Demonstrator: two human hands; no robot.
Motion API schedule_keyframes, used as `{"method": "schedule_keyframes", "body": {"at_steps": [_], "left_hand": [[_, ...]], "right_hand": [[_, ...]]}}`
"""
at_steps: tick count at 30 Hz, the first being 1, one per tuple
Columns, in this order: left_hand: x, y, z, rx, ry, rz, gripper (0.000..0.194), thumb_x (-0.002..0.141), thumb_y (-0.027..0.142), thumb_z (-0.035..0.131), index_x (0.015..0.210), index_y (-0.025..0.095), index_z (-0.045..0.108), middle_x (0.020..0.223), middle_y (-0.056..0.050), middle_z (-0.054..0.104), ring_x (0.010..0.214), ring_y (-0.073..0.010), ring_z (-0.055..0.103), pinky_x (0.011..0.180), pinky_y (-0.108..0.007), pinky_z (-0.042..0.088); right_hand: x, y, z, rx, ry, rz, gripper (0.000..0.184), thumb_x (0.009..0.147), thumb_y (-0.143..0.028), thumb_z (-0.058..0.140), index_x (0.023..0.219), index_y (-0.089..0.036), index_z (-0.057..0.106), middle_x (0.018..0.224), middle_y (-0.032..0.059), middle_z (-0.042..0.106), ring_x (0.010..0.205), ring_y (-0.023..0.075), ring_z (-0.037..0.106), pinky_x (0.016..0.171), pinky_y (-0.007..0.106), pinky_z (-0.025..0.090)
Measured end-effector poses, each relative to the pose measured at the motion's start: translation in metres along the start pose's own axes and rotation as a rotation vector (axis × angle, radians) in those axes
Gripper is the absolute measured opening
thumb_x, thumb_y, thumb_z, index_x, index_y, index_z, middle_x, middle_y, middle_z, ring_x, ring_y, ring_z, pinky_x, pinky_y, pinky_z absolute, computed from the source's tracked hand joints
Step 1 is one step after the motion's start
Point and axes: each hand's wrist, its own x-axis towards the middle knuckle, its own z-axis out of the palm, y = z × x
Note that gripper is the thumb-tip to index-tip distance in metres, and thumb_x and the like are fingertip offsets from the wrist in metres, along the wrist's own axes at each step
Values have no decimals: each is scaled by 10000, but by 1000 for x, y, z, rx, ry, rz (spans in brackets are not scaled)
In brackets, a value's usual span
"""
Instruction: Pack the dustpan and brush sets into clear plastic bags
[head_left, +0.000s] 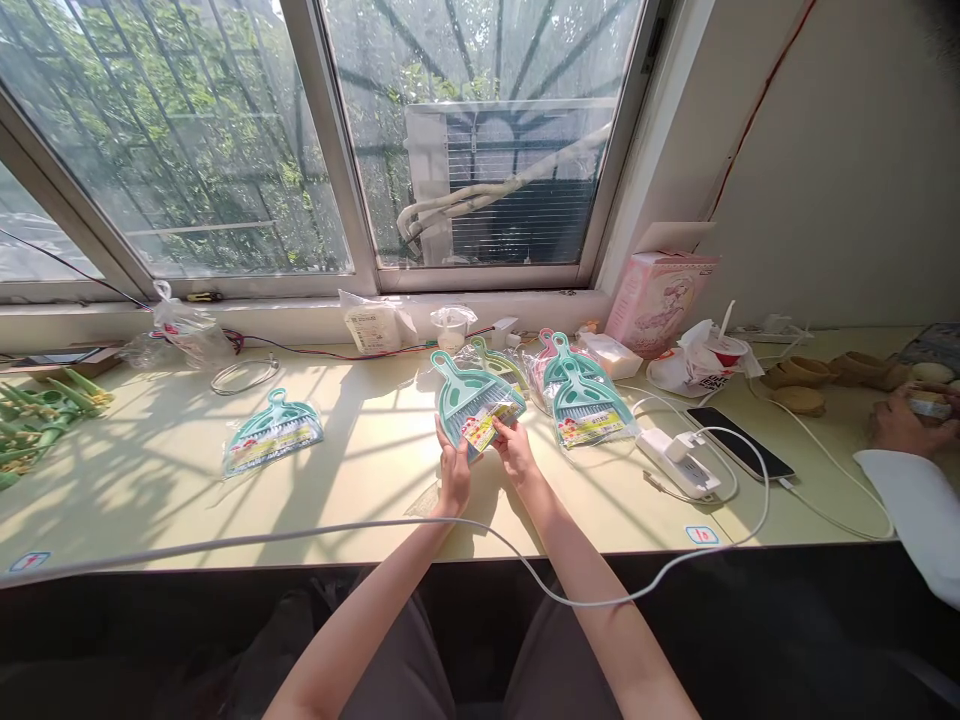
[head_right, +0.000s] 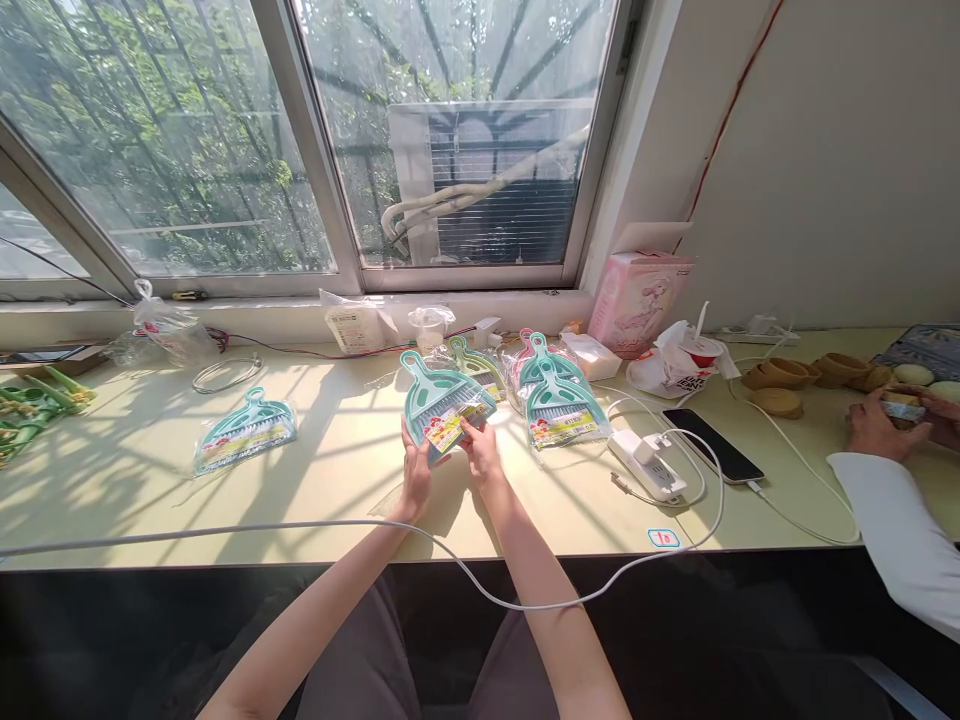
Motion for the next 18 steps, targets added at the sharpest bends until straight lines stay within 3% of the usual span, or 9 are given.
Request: {"method": "schedule_keyframes", "body": {"at_steps": [4,7,11,14,18], "left_hand": [[-2,1,2,44,-6,2,1245,1020,509,833,1951,269,42,1722,-239,664,1507,-465,717,1036,-578,746],[1,-3,4,116,41,9,1262,1007,458,876,1953,258,65,1730,-251,648,1480,-456,739,1015,-556,766],[3,-4,5,89,122,-33,1129,1100,474,788,1961,295,79,1783,-232,607,1451,-445,764,969,-532,787],[2,-1,6,69,119,-62,1096,1130,406,740,1964,309,36,1778,-213,623,1490,-441,745,1049,-578,769],[-1,3,6,34,79,-81,1090,1121,340,744,1965,279,57,1785,-224,618,1559,-474,691,1133,-633,729]], "right_hand": [[-2,-4,2,45,3,20,445,706,-489,1040,996,-350,732,1064,32,902,1223,379,845,1071,553,690],[-3,-5,3,63,-13,14,442,722,-480,1044,1003,-340,733,1032,32,899,1191,367,851,1027,523,695],[-4,-3,4,34,7,22,416,732,-468,1028,966,-333,712,1016,22,888,1131,344,856,1015,497,705],[-4,-4,5,14,27,56,390,740,-478,1014,919,-330,700,983,35,874,1107,343,850,999,491,714],[-4,-11,9,22,110,132,299,883,-550,888,905,-311,709,990,83,865,1179,360,840,1019,504,717]]}}
